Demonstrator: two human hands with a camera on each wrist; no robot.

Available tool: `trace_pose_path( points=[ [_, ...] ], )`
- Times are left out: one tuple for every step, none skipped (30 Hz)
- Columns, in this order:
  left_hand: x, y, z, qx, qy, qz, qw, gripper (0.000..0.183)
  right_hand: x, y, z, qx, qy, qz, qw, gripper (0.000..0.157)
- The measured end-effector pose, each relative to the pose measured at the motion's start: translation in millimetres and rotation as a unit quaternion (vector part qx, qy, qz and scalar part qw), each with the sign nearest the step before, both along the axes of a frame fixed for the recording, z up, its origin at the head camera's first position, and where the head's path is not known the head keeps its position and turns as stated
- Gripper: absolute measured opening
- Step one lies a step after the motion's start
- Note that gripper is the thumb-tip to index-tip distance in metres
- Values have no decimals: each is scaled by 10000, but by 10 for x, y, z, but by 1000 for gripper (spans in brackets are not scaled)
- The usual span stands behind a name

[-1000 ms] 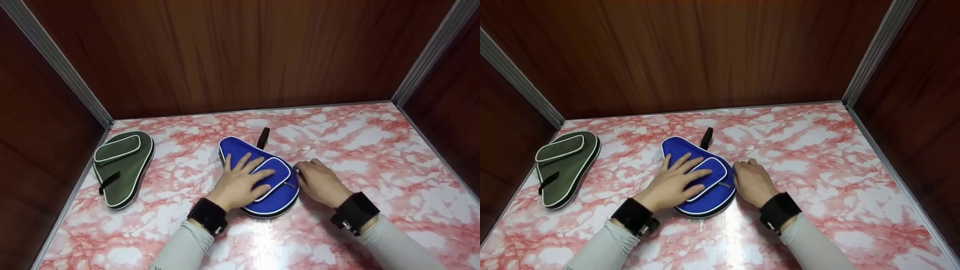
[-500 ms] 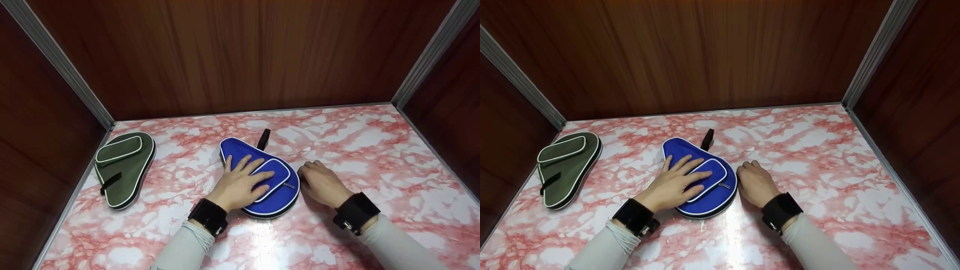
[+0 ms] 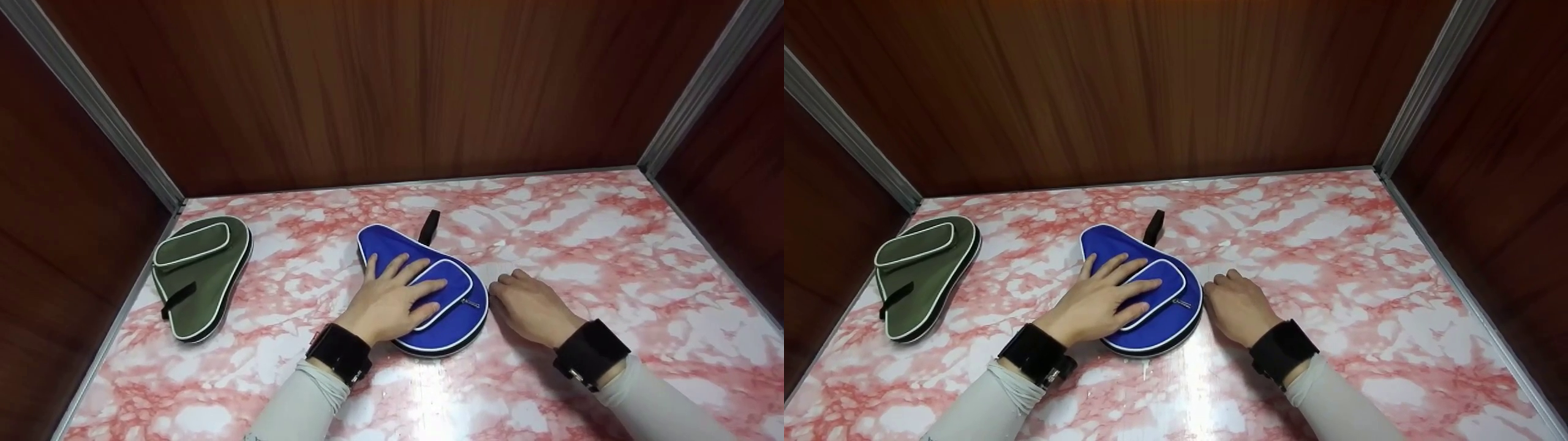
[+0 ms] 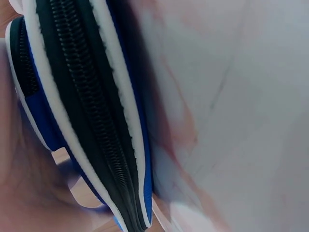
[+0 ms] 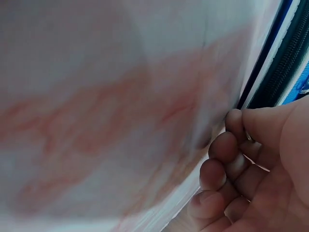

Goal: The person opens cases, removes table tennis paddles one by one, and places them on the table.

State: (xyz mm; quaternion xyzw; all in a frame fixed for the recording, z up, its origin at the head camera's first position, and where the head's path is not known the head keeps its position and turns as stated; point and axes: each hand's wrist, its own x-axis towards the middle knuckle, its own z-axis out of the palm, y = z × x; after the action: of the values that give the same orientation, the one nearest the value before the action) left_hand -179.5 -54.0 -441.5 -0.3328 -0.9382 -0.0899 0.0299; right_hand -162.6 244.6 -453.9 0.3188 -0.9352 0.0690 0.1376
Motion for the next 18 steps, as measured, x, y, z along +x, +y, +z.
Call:
trace_pose_path(
  points=[
    [-1, 0, 1, -11, 6, 2, 10000, 49, 4, -2, 0, 9, 46, 20, 10000, 18],
    [-1, 1, 4, -28, 1, 7, 10000, 50, 4, -4, -3, 16, 91, 38, 9999, 19],
    [-3, 0, 5, -52, -11, 12, 10000, 50, 11, -8, 1, 29, 117, 44, 9999, 18],
    [-4, 2, 3, -54, -9, 14, 10000, 50, 17, -11, 5, 42, 119, 49, 9999, 18],
    [-5, 3, 3, -53, -11, 14, 10000, 50, 26, -16, 10, 48, 128, 46, 9999, 17],
    [-5, 4, 3, -53, -16, 15, 10000, 50, 33, -18, 13, 51, 124, 32, 9999, 17],
    [-4, 5, 4, -50, -21, 17, 10000, 50, 41, -20, 14, 64, 118, 20, 9999, 17],
    [-4, 5, 4, -41, -29, 17, 10000, 50, 47, -20, 12, 70, 105, 13, 9999, 17],
    [-4, 5, 4, -36, -43, 20, 10000, 50, 60, -22, 15, 82, 78, 6, 9999, 17],
    [-3, 4, 4, -12, -30, 14, 10000, 50, 71, -24, 16, 83, 59, 5, 9999, 18],
    [0, 3, 5, 11, -14, 8, 10000, 49, 82, -25, 15, 94, 44, 7, 9999, 18],
    [1, 2, 5, 21, -6, 6, 10000, 49, 92, -24, 11, 99, 20, 14, 9999, 18],
    [3, 1, 4, 44, 17, -2, 10000, 49, 101, -23, 8, 100, -2, 29, 9999, 18],
    [3, 0, 3, 58, 28, -11, 10000, 49, 115, -24, 8, 95, -28, 37, 9999, 18],
    [5, -1, 3, 72, 47, -19, 10000, 49, 132, -27, 11, 87, -51, 42, 9999, 17],
    [6, -1, 3, 86, 67, -27, 9999, 49, 146, -28, 11, 79, -80, 44, 9999, 16],
    [6, -1, 3, 91, 65, -30, 9999, 49, 160, -29, 12, 73, -98, 45, 9999, 15],
    [6, -2, 2, 85, 42, -30, 10000, 49, 174, -29, 13, 61, -116, 53, 9999, 13]
  ],
)
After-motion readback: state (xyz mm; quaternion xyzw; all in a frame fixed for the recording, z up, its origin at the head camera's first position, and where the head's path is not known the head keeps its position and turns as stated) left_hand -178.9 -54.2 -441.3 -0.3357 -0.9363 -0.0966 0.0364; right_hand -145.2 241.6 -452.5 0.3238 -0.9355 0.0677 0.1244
